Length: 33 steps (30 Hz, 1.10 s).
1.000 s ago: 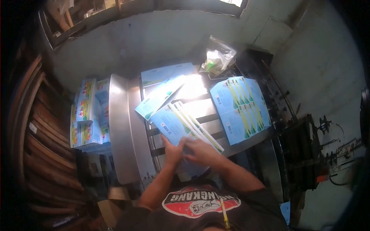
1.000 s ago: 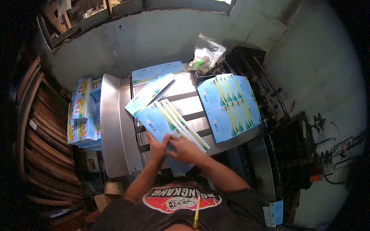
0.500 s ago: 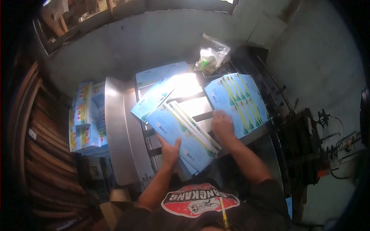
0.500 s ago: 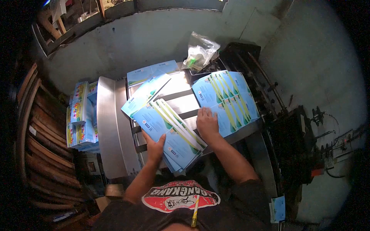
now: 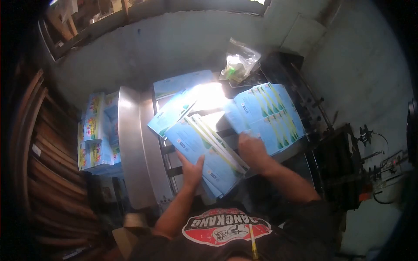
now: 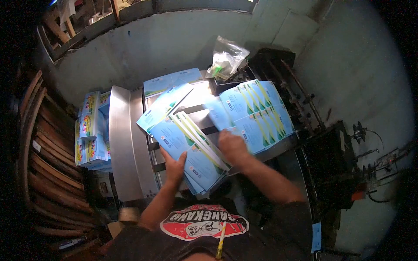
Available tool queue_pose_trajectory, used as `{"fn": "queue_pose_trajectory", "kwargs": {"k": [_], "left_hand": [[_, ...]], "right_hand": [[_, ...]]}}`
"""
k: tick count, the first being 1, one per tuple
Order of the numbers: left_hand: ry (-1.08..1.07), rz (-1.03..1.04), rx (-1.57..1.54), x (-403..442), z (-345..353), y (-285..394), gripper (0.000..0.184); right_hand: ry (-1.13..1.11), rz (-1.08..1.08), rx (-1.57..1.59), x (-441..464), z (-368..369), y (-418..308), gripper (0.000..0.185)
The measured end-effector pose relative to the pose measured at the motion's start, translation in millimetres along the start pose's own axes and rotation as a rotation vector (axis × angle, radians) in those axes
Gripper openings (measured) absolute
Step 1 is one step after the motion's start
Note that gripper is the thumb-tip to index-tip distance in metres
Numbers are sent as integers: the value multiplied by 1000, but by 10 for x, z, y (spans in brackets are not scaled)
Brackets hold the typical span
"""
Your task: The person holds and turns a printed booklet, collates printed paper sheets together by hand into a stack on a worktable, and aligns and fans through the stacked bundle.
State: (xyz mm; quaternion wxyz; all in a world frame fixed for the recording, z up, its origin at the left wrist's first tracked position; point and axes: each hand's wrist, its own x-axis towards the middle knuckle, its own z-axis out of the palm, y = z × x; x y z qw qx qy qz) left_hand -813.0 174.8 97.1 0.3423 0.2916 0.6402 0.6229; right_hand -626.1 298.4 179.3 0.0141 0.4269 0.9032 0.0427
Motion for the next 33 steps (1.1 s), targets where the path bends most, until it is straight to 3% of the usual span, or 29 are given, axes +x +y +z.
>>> {"fn": "queue_pose_trajectory", "kwargs": {"k": [1,2,3,6,8,10,12,16,20,22,24,27,28,29,31,33], "left_hand": [[-9,-4,2,-2,-2,4,100],[-1,-24,-102,20,7,4,100],[12,-47,-206,28,15,2,101],[-14,-62,-113,30,0,-66,102],[-14,-47,-50,26,-22,-68,103],[-30,-46,-84,10,-8,5,103],[-17,-13,-58,7,12,-23,103],[-21,7,-10,7,-6,-14,103],[-22,-29,-16,5,5,38,105],[-16,-131,-28,-39,21,195,102],[-35,-52,-9,6,14,-79,99],[-55,2,-22,54,-8,-216,94],[-64,-23,-54,56,-11,-220,92],[-57,-34,-100,30,4,-170,93],[-60,-31,-114,49,9,-238,94],[-61,-30,-122,55,0,-260,94]], "right_hand": [[-34,-99,35,-86,-141,-220,15],[-206,-36,117,-185,-468,-567,16],[-169,-192,270,-256,-194,-732,17],[-176,-297,425,-345,-121,-928,45],[-228,91,518,-121,-14,-558,66],[347,206,72,-44,491,1,74],[333,347,-172,-45,602,376,62],[196,266,-197,-10,893,746,44],[48,193,321,-131,-20,151,23],[-241,163,401,-222,-344,-472,22],[-68,-169,472,-428,135,-845,29],[26,-153,568,-337,270,-677,44],[-182,220,703,-187,-16,-459,63],[66,252,574,-155,315,-114,75],[345,397,-30,-66,388,377,83],[191,485,5,-74,476,783,86]]}}
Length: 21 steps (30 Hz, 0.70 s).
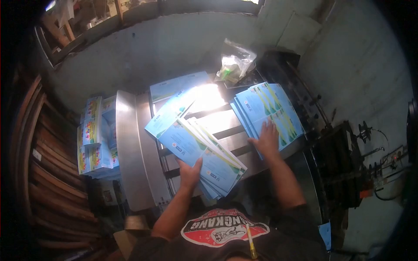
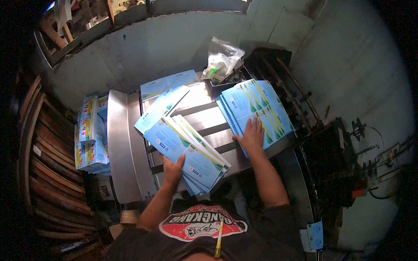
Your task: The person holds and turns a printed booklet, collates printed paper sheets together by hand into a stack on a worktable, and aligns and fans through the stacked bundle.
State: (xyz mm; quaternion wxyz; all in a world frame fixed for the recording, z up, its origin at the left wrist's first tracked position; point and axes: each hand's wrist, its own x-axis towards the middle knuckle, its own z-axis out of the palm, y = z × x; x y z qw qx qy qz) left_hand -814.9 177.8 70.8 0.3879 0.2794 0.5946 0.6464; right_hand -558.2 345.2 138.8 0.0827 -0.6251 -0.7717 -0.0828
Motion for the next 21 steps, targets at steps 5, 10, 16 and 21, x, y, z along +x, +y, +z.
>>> {"fn": "queue_pose_trajectory", "kwargs": {"k": [5,10,16,21], "left_hand": [[-4,-20,3,-33,8,74,94],[1,-41,13,-54,-6,173,94],[20,18,55,-5,9,6,96],[22,52,90,-24,19,146,97]], "right_hand": [[-145,-107,100,188,-120,136,54],[-87,-105,70,137,-75,19,13],[-11,-125,102,25,-368,-198,11],[-40,-300,384,-337,-530,-721,13]]}}
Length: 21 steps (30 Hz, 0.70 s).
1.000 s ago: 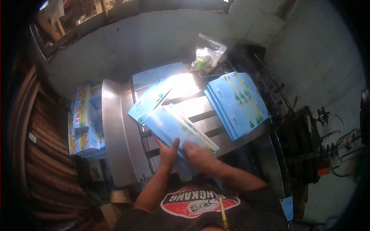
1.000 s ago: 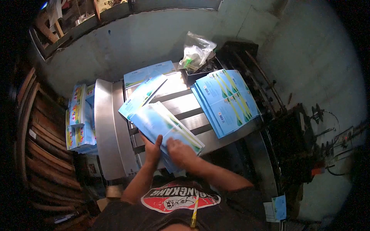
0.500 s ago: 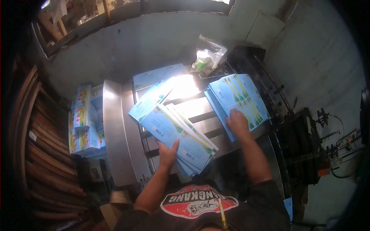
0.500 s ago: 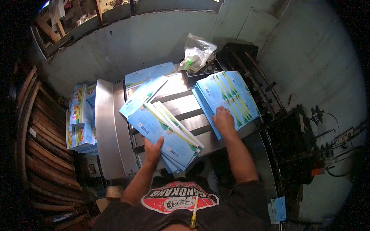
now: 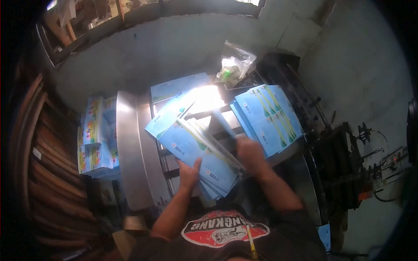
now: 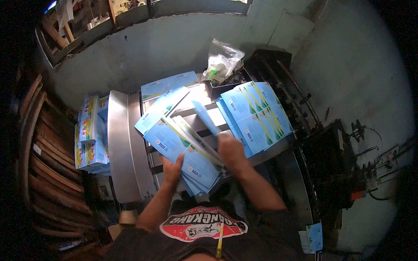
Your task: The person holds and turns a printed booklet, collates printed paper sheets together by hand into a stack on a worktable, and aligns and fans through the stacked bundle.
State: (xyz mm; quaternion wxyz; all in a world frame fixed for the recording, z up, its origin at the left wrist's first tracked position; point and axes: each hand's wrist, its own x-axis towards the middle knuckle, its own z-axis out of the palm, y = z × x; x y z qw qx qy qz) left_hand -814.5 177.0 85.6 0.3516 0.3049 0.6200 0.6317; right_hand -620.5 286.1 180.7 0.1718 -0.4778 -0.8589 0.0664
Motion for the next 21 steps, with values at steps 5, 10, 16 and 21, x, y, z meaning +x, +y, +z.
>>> {"fn": "queue_pose_trajectory", "kwargs": {"k": [5,10,16,21], "left_hand": [[-33,-116,-170,9,43,72,90],[-41,-79,-161,43,3,-180,85],[-20,-101,-147,20,10,-107,85],[-25,-88,-113,-8,38,-46,85]], "right_hand": [[-521,-243,235,-349,102,-600,54],[319,114,-421,83,351,717,59],[20,186,-358,131,172,989,36],[-36,187,-306,157,133,495,46]]}}
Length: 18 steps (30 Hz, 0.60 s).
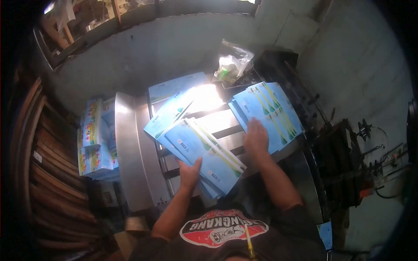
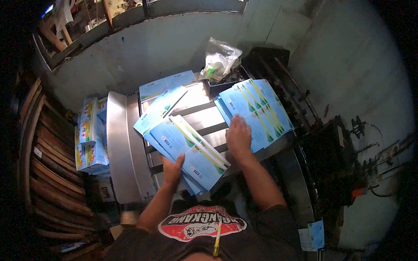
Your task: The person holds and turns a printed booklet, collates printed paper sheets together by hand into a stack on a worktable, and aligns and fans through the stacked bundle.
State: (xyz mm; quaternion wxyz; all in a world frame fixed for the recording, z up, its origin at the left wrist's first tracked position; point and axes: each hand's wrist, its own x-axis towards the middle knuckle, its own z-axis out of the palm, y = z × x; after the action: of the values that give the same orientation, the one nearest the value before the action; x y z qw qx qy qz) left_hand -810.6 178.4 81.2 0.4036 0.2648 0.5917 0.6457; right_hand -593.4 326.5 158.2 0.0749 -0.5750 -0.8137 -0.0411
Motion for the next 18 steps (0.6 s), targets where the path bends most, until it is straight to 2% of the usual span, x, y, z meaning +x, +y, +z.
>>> {"fn": "queue_pose_trajectory", "kwargs": {"k": [1,2,3,5,6,7,9,10,12,13,14,15,16,17,18], "left_hand": [[-14,0,-4,33,-18,-81,85],[-23,0,-10,55,-25,-77,85],[-13,2,-12,46,-31,-71,85],[-4,-40,2,5,2,50,84],[-4,-39,5,12,-3,49,84],[3,-16,10,12,-1,29,84],[3,3,19,-9,-10,-25,83],[-3,2,44,1,-26,-51,82],[-9,8,63,52,5,-16,82],[-1,-14,36,26,21,47,81],[6,-36,8,-1,40,92,80],[-2,-35,9,3,54,121,80],[1,-36,-7,-2,54,140,79],[8,-38,-22,-8,45,147,79],[-31,-19,-36,19,39,111,82]], "right_hand": [[209,10,-132,26,29,37,52],[139,84,-176,68,81,164,63],[140,74,-173,90,159,287,63],[40,90,-157,102,370,515,58],[138,-30,-205,124,530,617,36],[137,-28,-205,160,427,610,36],[-68,31,-62,202,-23,523,19],[-68,37,-64,157,-87,463,19],[-92,-119,-18,93,-185,223,15],[-35,-285,182,-72,-311,-12,14],[-135,-332,233,-224,-269,-254,15],[-276,-354,146,-382,-190,-520,18],[-431,-337,256,-538,-471,-815,25],[-391,-515,391,-657,-370,-914,31],[-480,-472,460,-624,-395,-903,35]]}}
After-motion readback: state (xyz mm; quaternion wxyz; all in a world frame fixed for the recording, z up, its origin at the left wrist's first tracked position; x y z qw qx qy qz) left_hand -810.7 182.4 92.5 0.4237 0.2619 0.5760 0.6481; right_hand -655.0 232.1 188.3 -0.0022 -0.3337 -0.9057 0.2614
